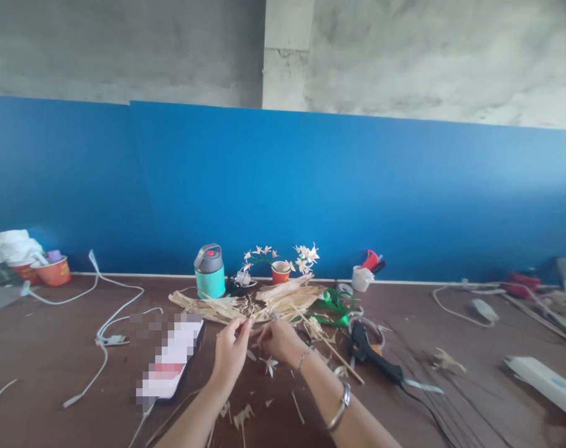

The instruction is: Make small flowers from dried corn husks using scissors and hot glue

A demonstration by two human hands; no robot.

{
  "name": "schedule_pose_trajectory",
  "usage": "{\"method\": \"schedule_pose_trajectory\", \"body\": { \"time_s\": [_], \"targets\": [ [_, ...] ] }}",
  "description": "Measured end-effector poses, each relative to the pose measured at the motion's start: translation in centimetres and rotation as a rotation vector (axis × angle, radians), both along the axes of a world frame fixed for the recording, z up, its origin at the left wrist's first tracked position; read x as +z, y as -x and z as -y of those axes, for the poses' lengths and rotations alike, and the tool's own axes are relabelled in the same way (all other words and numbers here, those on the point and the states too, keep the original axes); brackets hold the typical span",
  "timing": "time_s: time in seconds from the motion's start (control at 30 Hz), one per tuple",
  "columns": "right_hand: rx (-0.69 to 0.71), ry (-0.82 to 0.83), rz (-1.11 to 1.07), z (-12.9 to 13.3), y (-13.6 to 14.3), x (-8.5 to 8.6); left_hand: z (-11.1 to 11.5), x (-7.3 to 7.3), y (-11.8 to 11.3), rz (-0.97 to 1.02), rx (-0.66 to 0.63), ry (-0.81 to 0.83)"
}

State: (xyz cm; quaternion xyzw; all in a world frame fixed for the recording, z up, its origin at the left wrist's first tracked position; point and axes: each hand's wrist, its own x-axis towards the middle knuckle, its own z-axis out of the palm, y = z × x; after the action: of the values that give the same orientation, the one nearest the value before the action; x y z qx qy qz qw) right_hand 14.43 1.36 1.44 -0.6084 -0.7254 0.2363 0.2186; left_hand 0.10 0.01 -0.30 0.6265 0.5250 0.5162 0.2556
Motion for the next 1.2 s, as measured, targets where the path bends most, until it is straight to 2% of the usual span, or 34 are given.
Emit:
{"method": "schedule_pose_trajectory", "body": {
  "time_s": [0.2, 0.27, 0.4, 0.5, 0.6, 0.8, 1.07, 1.2],
  "targets": [
    [-0.082, -0.038, -0.299, 0.9, -2.0, 1.8, 0.1, 0.0, -0.1, 0.026, 0.005, 0.04],
    [-0.067, -0.015, -0.505, 1.3, -2.3, 2.2, 0.3, 0.1, -0.3, 0.041, -0.018, 0.05],
    [0.009, 0.106, -1.019, 2.2, -2.0, 2.1, 0.9, 0.6, -0.9, 0.064, -0.084, 0.077],
    [-0.05, 0.12, -1.113, 2.6, -1.6, 1.7, 1.2, 0.7, -1.3, 0.066, -0.11, 0.093],
    [-0.118, 0.056, -1.124, 2.6, -1.5, 1.3, 1.4, 0.7, -1.4, 0.079, -0.134, 0.106],
    [-0.135, -0.039, -1.027, 2.4, -1.2, 0.7, 1.5, 0.9, -1.5, 0.062, -0.128, 0.119],
    [-0.145, -0.296, -0.733, 2.9, -1.0, 0.2, 1.8, 1.1, -1.7, -0.019, -0.125, 0.128],
    [-0.127, -0.341, -0.641, 2.9, -1.0, -0.2, 1.8, 1.0, -1.7, -0.052, -0.122, 0.13]
  ]
}}
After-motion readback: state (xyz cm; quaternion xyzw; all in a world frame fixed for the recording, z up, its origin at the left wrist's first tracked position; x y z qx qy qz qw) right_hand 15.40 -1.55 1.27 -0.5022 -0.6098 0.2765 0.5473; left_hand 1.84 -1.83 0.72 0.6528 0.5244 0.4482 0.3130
